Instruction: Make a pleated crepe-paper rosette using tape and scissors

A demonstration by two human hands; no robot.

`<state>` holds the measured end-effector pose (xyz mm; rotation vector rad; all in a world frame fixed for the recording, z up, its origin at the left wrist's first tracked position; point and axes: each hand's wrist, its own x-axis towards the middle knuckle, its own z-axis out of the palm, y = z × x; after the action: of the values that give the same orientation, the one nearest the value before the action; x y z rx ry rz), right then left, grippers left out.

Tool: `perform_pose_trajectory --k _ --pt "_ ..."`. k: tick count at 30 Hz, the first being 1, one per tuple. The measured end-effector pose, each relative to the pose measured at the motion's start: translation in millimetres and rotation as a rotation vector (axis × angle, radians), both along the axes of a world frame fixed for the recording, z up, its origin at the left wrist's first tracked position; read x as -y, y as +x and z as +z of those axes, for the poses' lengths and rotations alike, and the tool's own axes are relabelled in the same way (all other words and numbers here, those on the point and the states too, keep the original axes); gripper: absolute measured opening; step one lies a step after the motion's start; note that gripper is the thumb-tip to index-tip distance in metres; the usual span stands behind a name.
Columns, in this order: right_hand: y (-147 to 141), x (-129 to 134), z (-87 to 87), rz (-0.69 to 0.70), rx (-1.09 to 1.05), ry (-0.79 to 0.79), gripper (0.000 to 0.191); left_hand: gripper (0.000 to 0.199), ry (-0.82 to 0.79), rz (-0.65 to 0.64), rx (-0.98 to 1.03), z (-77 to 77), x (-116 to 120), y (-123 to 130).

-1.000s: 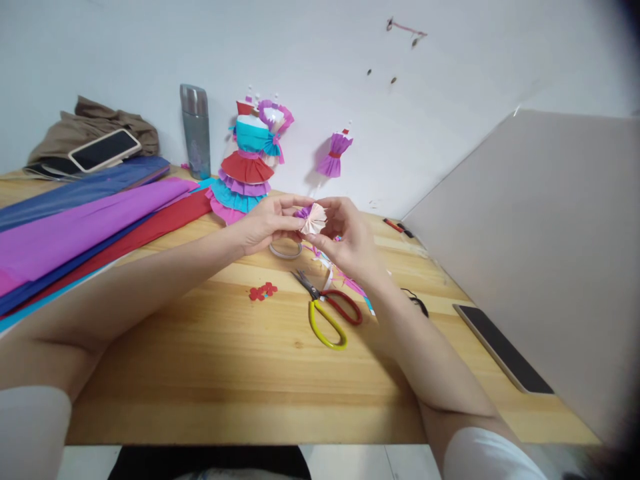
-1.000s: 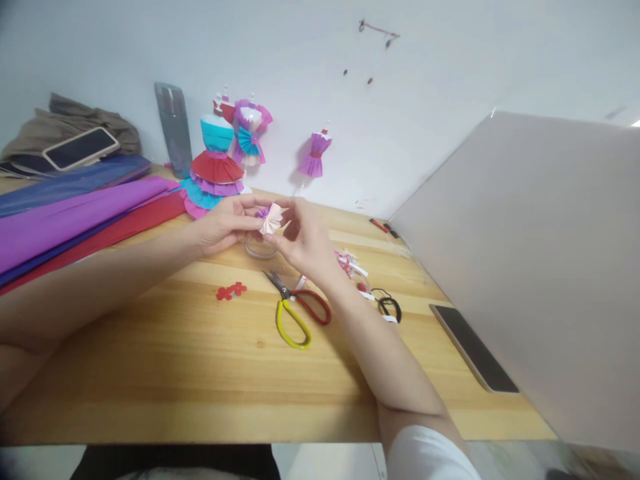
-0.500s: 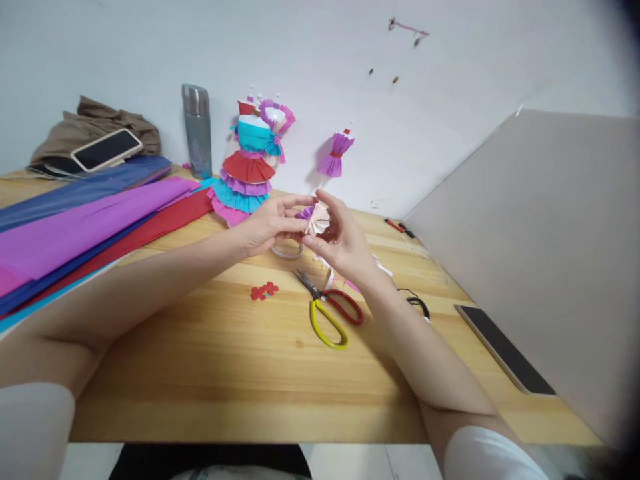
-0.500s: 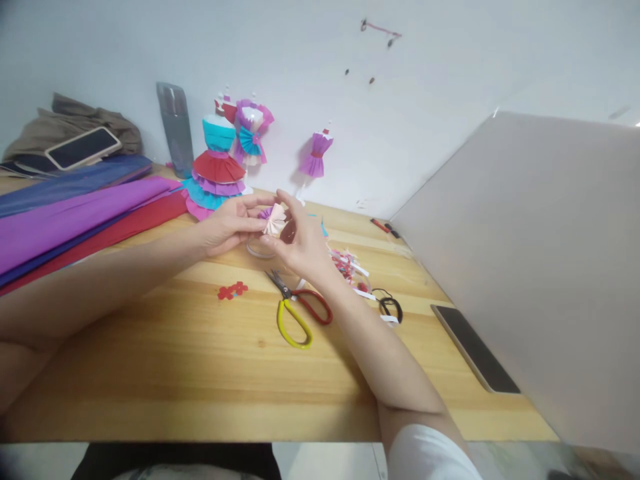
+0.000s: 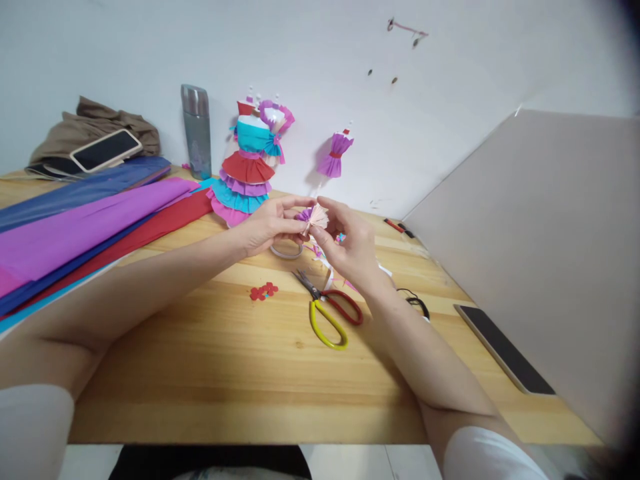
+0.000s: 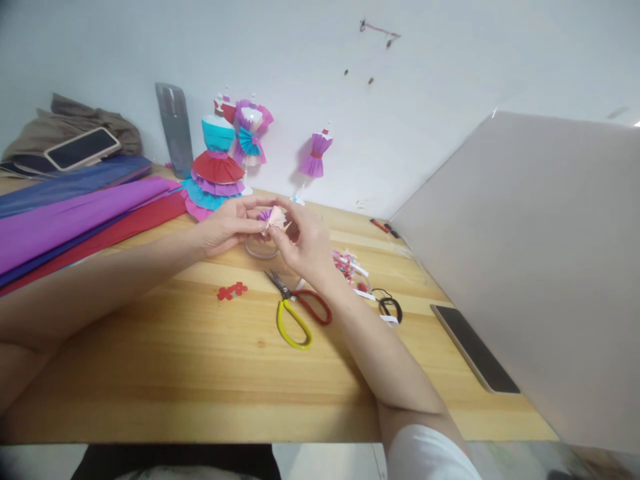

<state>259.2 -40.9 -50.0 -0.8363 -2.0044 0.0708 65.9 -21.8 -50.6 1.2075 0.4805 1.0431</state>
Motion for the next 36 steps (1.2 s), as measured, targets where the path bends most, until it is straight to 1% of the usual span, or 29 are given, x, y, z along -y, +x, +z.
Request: perform_pose_trajectory --k 2,8,14,17,23,30,32,36 --pt "2 0 2.0 0.011 -0.015 -0.047 0.041 0.061 0.027 -0.010 -0.028 1.1 0 -1" --pt "5 3 11.7 0.042 -0.054 -0.185 0.035 0.076 0.097 -0.057 -0.093 5.7 0 -6" --pt "3 10 22.9 0.043 -0.030 -0.309 0.028 0.095 0.115 -0.107 -0.119 2.5 -5 -6" --pt "3 11 24.2 0.034 -0.049 -0.329 0.028 0.100 0.119 -0.123 -0.134 1.6 -6 -6" --pt "4 8 22.3 0.051 -0.075 -0.331 0.030 0.097 0.107 -0.113 -0.146 2.3 -5 -7" --pt "5 8 21.7 0.060 -0.047 -0.306 0.022 0.090 0.084 -0.093 -0.152 1.9 -6 -8" --pt "5 9 22.6 0.058 -0.042 -0.306 0.025 0.091 0.077 -0.089 -0.150 2.4 -6 -8" --pt "2 12 24.1 0.066 0.012 -0.271 0.037 0.089 0.088 -0.084 -0.148 2.9 -7 -7"
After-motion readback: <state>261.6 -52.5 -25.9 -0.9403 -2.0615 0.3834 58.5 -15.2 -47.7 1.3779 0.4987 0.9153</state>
